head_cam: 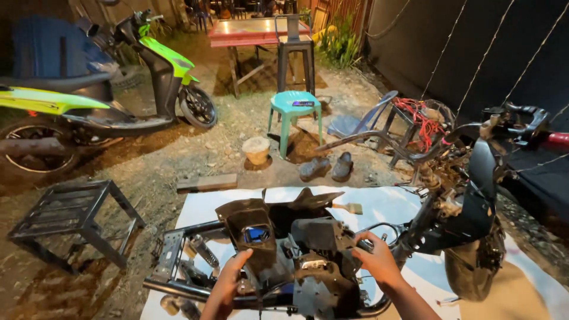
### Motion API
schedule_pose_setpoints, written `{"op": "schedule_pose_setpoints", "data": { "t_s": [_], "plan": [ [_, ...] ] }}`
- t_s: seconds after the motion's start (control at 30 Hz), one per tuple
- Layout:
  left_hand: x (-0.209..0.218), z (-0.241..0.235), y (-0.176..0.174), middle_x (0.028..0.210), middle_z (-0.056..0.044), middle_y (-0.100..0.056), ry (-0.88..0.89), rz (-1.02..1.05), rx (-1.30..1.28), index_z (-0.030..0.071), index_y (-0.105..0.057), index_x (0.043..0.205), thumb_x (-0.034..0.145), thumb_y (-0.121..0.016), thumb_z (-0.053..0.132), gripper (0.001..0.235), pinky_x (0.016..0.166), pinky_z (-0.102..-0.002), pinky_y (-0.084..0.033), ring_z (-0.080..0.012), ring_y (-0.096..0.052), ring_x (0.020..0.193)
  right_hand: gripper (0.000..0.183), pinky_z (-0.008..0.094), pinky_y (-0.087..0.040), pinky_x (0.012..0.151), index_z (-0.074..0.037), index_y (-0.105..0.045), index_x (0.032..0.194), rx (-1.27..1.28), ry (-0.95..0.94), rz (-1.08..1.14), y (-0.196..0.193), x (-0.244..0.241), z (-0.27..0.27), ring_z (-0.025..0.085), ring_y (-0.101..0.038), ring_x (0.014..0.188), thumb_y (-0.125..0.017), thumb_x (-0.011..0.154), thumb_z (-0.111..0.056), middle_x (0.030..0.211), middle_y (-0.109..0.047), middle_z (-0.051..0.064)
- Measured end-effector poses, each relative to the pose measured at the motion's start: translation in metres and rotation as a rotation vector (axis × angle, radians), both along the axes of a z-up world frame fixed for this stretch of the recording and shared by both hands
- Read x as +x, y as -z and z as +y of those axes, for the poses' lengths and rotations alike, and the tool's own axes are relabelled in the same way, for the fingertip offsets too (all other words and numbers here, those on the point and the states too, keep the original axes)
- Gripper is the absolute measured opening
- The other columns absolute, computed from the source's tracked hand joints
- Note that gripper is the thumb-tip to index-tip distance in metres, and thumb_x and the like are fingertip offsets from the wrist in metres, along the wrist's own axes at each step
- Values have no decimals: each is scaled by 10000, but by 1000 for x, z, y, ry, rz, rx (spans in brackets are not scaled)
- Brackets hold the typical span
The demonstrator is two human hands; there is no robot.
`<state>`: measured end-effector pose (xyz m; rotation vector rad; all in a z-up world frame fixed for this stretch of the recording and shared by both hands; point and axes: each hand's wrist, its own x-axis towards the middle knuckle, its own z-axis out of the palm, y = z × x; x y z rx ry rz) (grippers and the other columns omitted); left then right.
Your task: The person works on a disassembled motorcycle, using a socket wrench to tighten bolts on the front wheel brake assembly. They then use a screwdriver to adjust the handlebars and later clean a black plastic motorcycle part with a brush.
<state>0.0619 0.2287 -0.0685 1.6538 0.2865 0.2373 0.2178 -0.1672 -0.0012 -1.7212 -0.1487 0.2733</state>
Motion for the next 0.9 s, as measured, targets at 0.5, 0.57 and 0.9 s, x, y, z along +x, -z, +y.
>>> {"op": "schedule_pose_setpoints", "data": {
  "t_s": [0.5, 0.57, 0.9],
  "plan": [
    [99, -82, -53, 1297, -86, -616, -56, -265, -835, 159, -474, 1396, 843, -593, 368, 603, 1013, -578, -511, -292, -637, 1181, 242, 319, -512, 637, -108, -621, 1116, 421, 169, 209, 13, 91, 40, 152, -615, 746, -547, 902, -22, 925, -696, 50],
    [108, -100, -56, 1298, -55, -635, -47, -128, -728, 242, -439, 1402, 817, -584, 351, 612, 968, -589, -523, -275, -655, 1181, 211, 313, -506, 631, -105, -616, 1096, 483, 158, 157, 11, 93, 42, 160, -634, 746, -559, 912, -19, 912, -690, 63],
    [92, -120, -122, 1294, -37, -685, -160, 47, -545, 173, -577, 1414, 820, -761, 417, 668, 904, -446, -507, -224, -637, 1153, 148, 283, -470, 601, -125, -575, 1003, 346, 75, -29, -34, 61, 16, 110, -581, 740, -663, 917, -42, 847, -612, 34]
  ]
}}
